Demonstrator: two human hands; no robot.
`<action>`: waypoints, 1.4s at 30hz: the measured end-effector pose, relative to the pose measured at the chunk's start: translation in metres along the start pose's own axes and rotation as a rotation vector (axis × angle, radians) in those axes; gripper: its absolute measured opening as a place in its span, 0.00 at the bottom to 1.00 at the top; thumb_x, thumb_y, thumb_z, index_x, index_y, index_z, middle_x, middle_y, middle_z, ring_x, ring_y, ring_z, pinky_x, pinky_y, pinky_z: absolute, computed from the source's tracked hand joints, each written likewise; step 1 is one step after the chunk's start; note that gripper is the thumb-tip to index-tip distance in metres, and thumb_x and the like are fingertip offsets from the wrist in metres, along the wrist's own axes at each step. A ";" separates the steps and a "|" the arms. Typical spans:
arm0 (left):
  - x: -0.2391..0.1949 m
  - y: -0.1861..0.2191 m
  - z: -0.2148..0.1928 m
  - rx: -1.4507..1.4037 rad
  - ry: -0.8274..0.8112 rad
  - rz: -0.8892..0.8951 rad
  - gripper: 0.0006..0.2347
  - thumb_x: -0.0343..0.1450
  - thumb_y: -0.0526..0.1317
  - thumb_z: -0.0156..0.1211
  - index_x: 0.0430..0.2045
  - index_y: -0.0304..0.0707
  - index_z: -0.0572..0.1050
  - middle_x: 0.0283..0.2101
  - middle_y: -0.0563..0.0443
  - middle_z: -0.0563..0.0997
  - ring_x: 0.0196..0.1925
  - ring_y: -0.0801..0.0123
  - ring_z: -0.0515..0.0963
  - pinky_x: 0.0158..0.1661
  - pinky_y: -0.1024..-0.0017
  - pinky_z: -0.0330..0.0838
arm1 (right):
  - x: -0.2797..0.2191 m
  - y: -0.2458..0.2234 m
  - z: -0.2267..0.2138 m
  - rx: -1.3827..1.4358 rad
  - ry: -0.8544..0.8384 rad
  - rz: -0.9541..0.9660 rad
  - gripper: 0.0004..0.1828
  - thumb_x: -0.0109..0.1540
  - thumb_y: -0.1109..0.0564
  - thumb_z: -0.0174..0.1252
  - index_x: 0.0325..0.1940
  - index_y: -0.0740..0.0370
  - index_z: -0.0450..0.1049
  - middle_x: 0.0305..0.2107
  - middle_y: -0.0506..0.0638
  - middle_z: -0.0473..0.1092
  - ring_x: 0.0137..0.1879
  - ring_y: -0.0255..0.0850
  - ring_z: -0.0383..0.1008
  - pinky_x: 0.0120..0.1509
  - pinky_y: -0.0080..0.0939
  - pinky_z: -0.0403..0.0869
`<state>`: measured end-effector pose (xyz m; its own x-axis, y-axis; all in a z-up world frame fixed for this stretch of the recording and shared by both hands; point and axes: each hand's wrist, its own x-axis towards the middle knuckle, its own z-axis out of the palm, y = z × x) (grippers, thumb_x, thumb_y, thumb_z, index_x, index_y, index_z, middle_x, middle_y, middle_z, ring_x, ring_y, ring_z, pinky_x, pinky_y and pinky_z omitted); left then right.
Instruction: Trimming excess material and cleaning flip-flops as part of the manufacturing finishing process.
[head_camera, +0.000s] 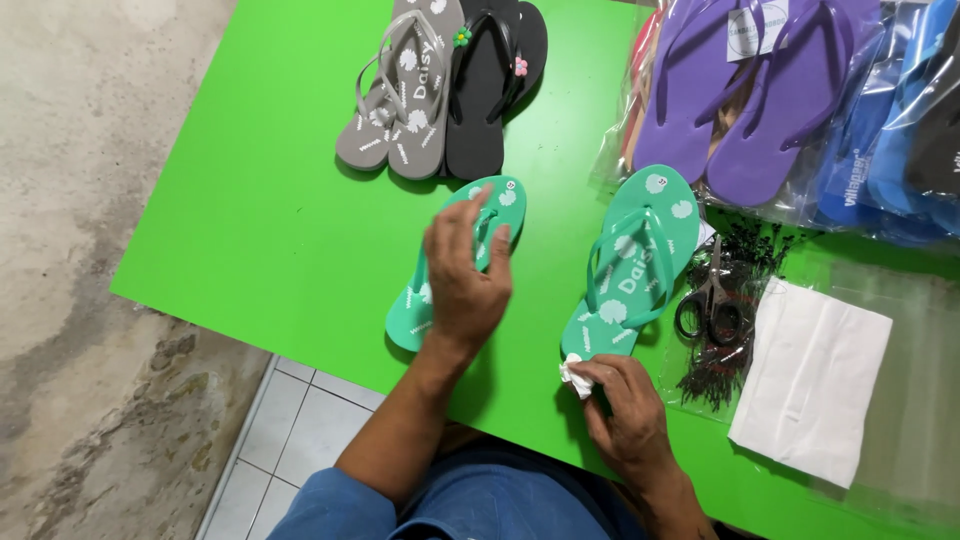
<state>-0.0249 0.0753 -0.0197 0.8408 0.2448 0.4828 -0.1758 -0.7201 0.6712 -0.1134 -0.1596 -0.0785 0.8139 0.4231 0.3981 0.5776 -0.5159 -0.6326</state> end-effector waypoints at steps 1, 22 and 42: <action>0.003 -0.011 -0.010 0.109 -0.004 -0.099 0.20 0.77 0.45 0.52 0.64 0.41 0.65 0.58 0.41 0.72 0.62 0.56 0.70 0.63 0.55 0.64 | 0.000 0.001 0.001 0.010 0.002 -0.002 0.25 0.54 0.71 0.59 0.55 0.63 0.73 0.44 0.57 0.72 0.49 0.48 0.74 0.55 0.45 0.78; -0.027 0.002 -0.049 -0.506 -0.318 -0.490 0.11 0.71 0.39 0.67 0.27 0.46 0.67 0.28 0.60 0.68 0.28 0.77 0.66 0.28 0.78 0.63 | 0.025 -0.032 0.001 0.337 0.298 0.455 0.10 0.68 0.59 0.44 0.47 0.63 0.69 0.42 0.57 0.70 0.51 0.46 0.71 0.56 0.43 0.73; -0.036 -0.008 -0.055 -0.966 -0.002 -0.613 0.11 0.71 0.32 0.69 0.26 0.36 0.68 0.30 0.52 0.72 0.35 0.78 0.68 0.38 0.75 0.70 | 0.117 -0.014 -0.047 -0.311 -0.071 0.579 0.12 0.73 0.48 0.54 0.46 0.59 0.74 0.31 0.65 0.77 0.38 0.62 0.80 0.45 0.64 0.77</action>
<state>-0.0816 0.1076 -0.0114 0.9214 0.3813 -0.0747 -0.0559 0.3205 0.9456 -0.0232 -0.1383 0.0079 0.9985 0.0549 -0.0002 0.0473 -0.8614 -0.5057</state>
